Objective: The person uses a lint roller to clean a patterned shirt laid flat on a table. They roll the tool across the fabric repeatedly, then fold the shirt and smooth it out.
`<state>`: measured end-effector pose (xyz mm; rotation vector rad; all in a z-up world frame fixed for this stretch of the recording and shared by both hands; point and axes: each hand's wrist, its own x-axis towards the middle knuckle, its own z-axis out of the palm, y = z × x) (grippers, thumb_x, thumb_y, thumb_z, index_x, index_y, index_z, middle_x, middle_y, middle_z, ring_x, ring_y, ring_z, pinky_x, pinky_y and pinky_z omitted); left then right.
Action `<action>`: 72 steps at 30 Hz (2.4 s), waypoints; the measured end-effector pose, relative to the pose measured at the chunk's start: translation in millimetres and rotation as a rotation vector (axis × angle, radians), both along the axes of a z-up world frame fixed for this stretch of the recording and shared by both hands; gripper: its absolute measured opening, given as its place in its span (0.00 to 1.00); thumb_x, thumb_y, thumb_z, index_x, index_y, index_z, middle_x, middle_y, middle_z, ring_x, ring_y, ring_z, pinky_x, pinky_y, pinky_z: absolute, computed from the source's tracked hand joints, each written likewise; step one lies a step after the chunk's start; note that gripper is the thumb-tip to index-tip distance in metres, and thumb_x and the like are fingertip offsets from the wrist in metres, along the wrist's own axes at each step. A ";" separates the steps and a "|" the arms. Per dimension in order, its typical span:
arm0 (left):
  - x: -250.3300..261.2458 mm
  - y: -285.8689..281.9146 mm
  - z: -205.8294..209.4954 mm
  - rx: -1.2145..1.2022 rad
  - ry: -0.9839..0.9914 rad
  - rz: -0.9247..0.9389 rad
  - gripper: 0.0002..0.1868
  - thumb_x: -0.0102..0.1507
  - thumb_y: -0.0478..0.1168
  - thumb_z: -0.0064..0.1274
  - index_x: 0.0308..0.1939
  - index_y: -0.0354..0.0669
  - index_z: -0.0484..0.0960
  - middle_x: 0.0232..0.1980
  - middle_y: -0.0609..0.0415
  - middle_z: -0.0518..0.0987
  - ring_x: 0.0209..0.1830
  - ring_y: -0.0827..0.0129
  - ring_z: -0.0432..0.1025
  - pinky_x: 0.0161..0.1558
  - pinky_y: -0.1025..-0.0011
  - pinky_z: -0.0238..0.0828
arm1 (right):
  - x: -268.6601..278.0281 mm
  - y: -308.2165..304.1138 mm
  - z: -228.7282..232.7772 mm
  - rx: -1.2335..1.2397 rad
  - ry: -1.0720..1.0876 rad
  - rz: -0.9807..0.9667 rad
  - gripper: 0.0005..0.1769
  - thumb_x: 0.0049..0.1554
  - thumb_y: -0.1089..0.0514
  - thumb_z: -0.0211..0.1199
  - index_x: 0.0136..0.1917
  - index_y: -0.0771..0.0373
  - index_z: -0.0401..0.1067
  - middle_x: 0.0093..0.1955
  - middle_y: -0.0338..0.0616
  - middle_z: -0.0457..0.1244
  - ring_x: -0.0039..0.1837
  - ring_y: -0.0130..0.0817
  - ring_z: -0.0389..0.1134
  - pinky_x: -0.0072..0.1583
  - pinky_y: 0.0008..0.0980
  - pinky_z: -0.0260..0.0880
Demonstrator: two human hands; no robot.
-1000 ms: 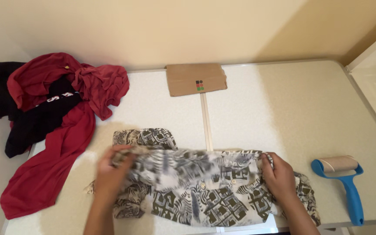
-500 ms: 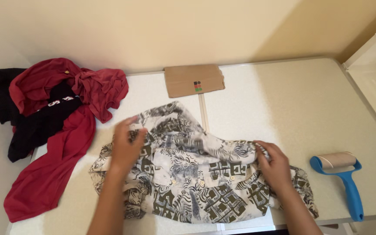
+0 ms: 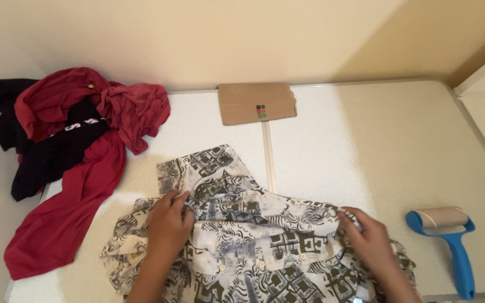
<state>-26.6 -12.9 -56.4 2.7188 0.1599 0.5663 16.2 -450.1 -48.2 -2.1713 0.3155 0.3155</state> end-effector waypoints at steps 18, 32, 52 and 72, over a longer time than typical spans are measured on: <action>136.2 21.5 -20.9 0.002 -0.064 0.089 0.10 0.61 0.31 0.53 0.45 0.40 0.83 0.46 0.44 0.79 0.52 0.47 0.71 0.54 0.53 0.68 | 120.5 18.5 49.6 -0.524 -0.573 0.331 0.23 0.55 0.41 0.67 0.50 0.64 0.79 0.45 0.55 0.69 0.49 0.52 0.70 0.54 0.47 0.68; 203.2 23.2 27.0 -0.051 -0.078 0.144 0.34 0.66 0.46 0.57 0.73 0.37 0.67 0.75 0.30 0.62 0.75 0.36 0.58 0.73 0.46 0.53 | 195.2 45.8 -4.3 -0.689 -0.659 0.200 0.39 0.62 0.35 0.58 0.76 0.61 0.64 0.79 0.68 0.50 0.82 0.64 0.44 0.78 0.63 0.36; 210.0 -2.9 -1.0 0.028 0.328 0.130 0.37 0.71 0.66 0.33 0.77 0.50 0.64 0.84 0.40 0.52 0.85 0.48 0.44 0.80 0.43 0.29 | 183.6 25.8 -36.9 -0.681 -0.503 0.354 0.42 0.62 0.30 0.45 0.79 0.57 0.57 0.83 0.59 0.45 0.84 0.55 0.39 0.79 0.53 0.33; 211.3 -34.6 -11.8 0.081 0.044 -0.011 0.34 0.68 0.57 0.47 0.73 0.42 0.69 0.77 0.32 0.59 0.81 0.39 0.48 0.76 0.40 0.36 | 185.4 1.3 -12.2 -0.611 -0.620 0.385 0.37 0.61 0.42 0.56 0.76 0.64 0.60 0.81 0.63 0.46 0.83 0.57 0.42 0.78 0.53 0.44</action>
